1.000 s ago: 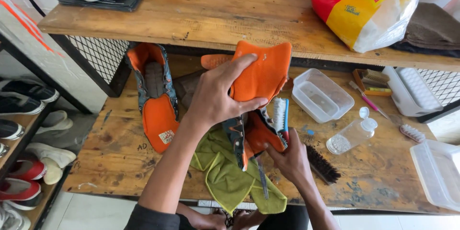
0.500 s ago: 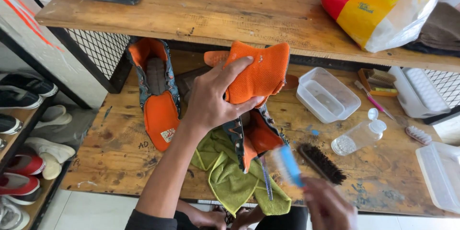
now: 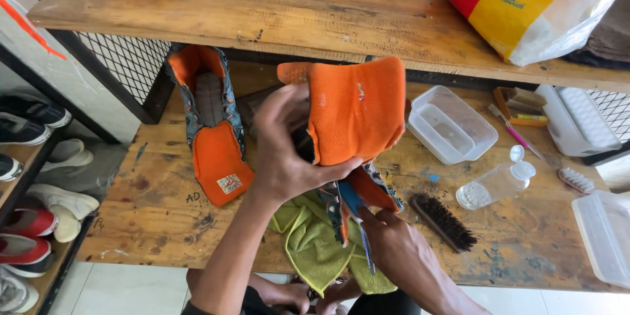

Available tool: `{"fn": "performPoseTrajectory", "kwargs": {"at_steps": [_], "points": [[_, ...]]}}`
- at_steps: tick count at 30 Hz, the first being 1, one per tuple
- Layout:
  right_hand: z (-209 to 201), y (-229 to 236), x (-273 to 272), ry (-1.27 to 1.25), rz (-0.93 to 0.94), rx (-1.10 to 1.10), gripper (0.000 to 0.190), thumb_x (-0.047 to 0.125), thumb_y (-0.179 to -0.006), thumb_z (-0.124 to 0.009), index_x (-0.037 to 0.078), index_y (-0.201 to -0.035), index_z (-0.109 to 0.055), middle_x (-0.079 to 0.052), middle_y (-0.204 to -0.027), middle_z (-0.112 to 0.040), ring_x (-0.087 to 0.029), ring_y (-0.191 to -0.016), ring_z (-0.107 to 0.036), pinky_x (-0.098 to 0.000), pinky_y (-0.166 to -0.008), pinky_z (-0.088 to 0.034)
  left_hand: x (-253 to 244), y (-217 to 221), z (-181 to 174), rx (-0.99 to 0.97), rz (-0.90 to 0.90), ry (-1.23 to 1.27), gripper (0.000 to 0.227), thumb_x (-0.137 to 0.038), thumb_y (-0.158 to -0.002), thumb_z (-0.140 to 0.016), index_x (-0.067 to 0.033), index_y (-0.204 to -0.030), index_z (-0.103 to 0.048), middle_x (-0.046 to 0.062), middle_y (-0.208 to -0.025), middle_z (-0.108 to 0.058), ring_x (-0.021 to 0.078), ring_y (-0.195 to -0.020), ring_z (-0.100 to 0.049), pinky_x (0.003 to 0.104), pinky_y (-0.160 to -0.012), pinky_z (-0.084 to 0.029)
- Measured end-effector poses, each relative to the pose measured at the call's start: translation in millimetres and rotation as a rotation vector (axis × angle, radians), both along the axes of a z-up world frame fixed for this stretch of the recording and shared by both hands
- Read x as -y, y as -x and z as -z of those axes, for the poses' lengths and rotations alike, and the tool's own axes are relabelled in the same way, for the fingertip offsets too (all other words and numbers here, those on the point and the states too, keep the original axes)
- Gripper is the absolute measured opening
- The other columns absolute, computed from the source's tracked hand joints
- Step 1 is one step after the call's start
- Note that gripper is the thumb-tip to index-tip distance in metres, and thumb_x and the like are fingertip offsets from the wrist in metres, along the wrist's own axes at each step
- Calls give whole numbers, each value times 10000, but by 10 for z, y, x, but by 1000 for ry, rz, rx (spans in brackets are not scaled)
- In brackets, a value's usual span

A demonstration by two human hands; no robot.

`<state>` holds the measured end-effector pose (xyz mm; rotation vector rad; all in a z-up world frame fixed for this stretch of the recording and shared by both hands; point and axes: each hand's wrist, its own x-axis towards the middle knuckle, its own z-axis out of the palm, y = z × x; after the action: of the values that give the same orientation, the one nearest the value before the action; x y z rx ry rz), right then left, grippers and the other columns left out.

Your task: The person cleans a pair of teal and orange rollerblade boots using a toothbrush and a cleaning solution. They scrub the exterior and interior of the boots, focusing on the straps and buckles, and occasionally dip the brush into a container of liquid.

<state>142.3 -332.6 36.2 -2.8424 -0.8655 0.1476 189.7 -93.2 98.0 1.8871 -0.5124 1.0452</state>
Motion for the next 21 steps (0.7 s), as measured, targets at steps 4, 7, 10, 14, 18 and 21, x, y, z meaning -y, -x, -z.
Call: {"fn": "performPoseTrajectory", "kwargs": {"at_steps": [4,7,10,14,18,21], "points": [[-24,-10,-86,-30,36,-2,426,20,-953,-496,59,-1374,-546,-232,-1009,-693,-310,-558,-746,-440,-451,-652,84,5,401,83,147,298,1024,-365,-718,-933,-111,-1500,-322,160,-1445,-513,277,-1330,-590,384,-1168,-534],[-16,12,-101,-6,56,-47,462,-2,-931,-500,55,-1388,-524,-228,-1042,-682,-322,-575,-749,-456,-438,-644,125,53,666,-21,-30,355,950,-510,-704,-872,-54,-1413,-434,115,-1344,-532,250,-1232,-580,374,-1049,-537],[50,5,-71,-23,53,-7,428,26,-944,-507,41,-1370,-544,-226,-1044,-690,-336,-562,-747,-466,-429,-642,176,-80,811,70,-85,379,769,-491,-719,-849,-69,-1272,-521,78,-1110,-616,210,-970,-636,362,-816,-557],[-114,79,-44,-241,79,92,342,255,-1014,-529,127,-1314,-631,-234,-1066,-676,-431,-564,-745,-544,-424,-628,268,-51,367,128,-142,347,512,-362,-764,-816,-35,-1118,-645,112,-948,-732,235,-825,-759,365,-715,-644],[-105,273,201,-260,53,256,438,259,-955,-651,194,-1385,-591,-64,-977,-557,-208,-633,-689,-413,-530,-685,228,74,34,21,-184,316,588,-448,-754,-836,-72,-1165,-649,49,-936,-766,165,-774,-767,330,-763,-677],[-294,426,233,-323,85,296,596,357,-890,-738,273,-1451,-556,-203,-1208,-496,-236,-590,-642,-434,-576,-658,172,258,-327,-120,-130,394,500,-496,-764,-802,-98,-1004,-618,24,-877,-665,152,-738,-633,328,-695,-622]]}}
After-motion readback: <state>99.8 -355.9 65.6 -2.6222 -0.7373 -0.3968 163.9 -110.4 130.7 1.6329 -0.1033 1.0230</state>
